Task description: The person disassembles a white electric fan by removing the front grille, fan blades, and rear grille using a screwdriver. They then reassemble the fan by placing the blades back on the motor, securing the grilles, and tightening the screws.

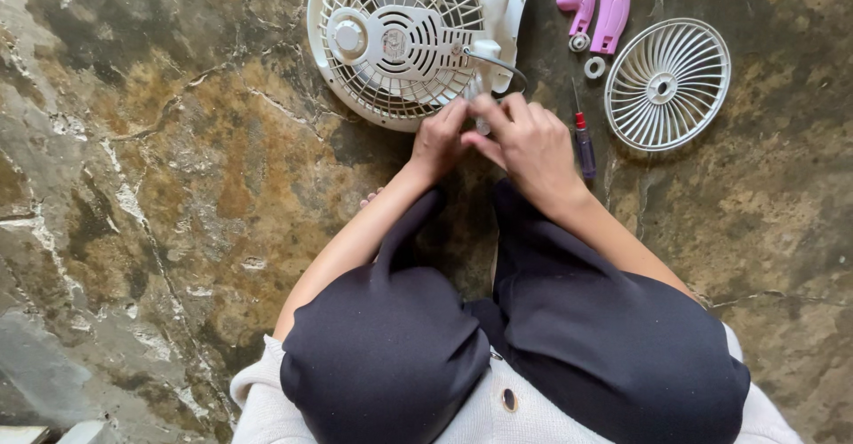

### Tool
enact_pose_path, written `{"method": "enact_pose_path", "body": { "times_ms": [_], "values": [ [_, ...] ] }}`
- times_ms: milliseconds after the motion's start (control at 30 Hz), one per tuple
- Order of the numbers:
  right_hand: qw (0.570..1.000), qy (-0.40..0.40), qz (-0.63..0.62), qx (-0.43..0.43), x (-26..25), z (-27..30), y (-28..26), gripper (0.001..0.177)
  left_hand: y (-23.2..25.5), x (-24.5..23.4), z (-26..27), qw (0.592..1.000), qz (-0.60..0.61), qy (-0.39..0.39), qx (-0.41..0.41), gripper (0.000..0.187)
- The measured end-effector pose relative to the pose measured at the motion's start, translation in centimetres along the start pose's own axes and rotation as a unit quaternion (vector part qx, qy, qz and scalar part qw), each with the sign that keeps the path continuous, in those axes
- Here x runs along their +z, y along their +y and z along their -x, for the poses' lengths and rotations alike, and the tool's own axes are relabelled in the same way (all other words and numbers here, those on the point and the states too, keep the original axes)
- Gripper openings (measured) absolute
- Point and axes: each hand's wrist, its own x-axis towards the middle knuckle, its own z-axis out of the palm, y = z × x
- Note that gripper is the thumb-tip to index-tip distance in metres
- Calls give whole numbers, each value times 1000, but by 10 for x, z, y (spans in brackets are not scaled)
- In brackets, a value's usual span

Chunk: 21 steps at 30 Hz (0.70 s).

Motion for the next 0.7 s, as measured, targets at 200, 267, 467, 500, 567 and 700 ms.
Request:
{"method": "enact_pose_path", "body": {
  "times_ms": [200, 267, 467, 500, 567, 700],
  "values": [
    [997, -19, -78, -7, 14, 1, 3, 19, 5, 10, 5, 997, -41, -31, -62, 34],
    [993, -2, -111, -31, 11, 1, 5, 18, 7, 7, 2, 997, -49, -24, -52, 34],
    [993, -115, -23, 6, -9, -7, -9, 21, 12, -9, 1, 999, -41, -14, -30, 51],
    [997, -47, 11, -59, -13, -9, -8, 25, 13, -11, 0, 999, -37, -18, -18, 55],
    [975, 88, 78, -186, -21, -10, -4, 33, 16, -12, 0, 999, -41, -3, -13, 63],
    [995, 46, 45, -70, -12, -7, -7, 48, 15, -13, 3, 993, -58, -56, -83, 69]
  ]
}}
